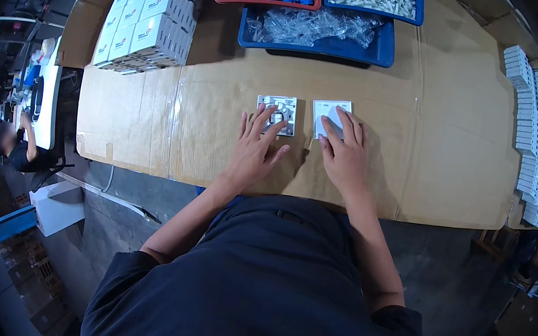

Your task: Packing small plastic components and pins into a plastic bag and placing it inside a white cardboard box.

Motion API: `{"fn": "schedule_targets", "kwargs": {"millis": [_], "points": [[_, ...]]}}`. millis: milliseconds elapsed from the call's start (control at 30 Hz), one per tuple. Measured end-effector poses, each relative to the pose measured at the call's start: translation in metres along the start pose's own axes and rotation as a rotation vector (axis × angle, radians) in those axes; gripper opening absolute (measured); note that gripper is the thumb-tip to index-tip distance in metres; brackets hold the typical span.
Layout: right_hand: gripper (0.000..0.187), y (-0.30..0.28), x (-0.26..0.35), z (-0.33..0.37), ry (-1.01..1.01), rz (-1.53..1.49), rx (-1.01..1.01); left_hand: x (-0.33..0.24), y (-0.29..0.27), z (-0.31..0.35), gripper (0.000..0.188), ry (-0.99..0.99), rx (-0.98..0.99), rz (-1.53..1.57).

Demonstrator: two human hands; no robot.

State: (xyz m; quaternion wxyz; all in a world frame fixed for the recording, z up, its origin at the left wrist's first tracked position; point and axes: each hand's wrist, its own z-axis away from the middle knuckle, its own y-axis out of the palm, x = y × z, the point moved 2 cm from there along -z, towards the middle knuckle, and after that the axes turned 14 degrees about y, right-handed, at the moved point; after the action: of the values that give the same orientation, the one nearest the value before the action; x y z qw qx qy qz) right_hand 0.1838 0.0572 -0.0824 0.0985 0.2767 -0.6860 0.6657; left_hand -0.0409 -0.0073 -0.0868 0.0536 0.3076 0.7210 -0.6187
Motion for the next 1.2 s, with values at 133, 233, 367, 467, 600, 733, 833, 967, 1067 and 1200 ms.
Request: {"fn": "schedule_targets", "kwargs": {"millis": [133, 233, 367, 467, 600, 733, 833, 967, 1067, 1200], "points": [[0.040, -0.003, -0.002, 0.018, 0.005, 0.022, -0.009, -0.002, -0.006, 0.014, 0.051, -0.016, 0.030, 0.031], [0.041, -0.009, 0.000, 0.016, 0.049, -0.003, -0.002, -0.001, -0.009, 0.016, 0.049, -0.036, 0.020, 0.045], [0.038, -0.014, 0.004, 0.011, 0.046, 0.052, -0.036, -0.004, -0.011, 0.015, 0.048, -0.041, 0.007, 0.047], [0.031, -0.015, 0.001, -0.005, 0.033, -0.034, -0.082, -0.003, -0.012, 0.015, 0.049, -0.026, 0.006, 0.036], [0.018, -0.017, 0.014, -0.065, 0.009, -0.165, -0.193, 0.001, -0.015, 0.015, 0.051, -0.017, -0.049, 0.072], [0.020, -0.011, 0.050, -0.131, -0.059, -0.118, -0.308, -0.002, -0.022, 0.015, 0.052, -0.003, -0.130, 0.085], [0.026, 0.012, 0.059, -0.166, -0.040, -0.018, -0.347, -0.010, -0.028, 0.013, 0.053, -0.002, -0.193, 0.103], [0.021, 0.024, 0.053, -0.184, 0.106, -0.030, -0.179, -0.008, -0.028, 0.019, 0.052, -0.006, -0.274, 0.132], [0.016, 0.022, 0.032, -0.192, 0.165, -0.211, -0.221, -0.007, -0.036, 0.021, 0.040, -0.040, -0.349, 0.149], [0.015, 0.004, 0.012, -0.182, 0.193, -0.629, -0.215, -0.006, -0.045, 0.018, 0.038, -0.113, -0.462, 0.313]]}}
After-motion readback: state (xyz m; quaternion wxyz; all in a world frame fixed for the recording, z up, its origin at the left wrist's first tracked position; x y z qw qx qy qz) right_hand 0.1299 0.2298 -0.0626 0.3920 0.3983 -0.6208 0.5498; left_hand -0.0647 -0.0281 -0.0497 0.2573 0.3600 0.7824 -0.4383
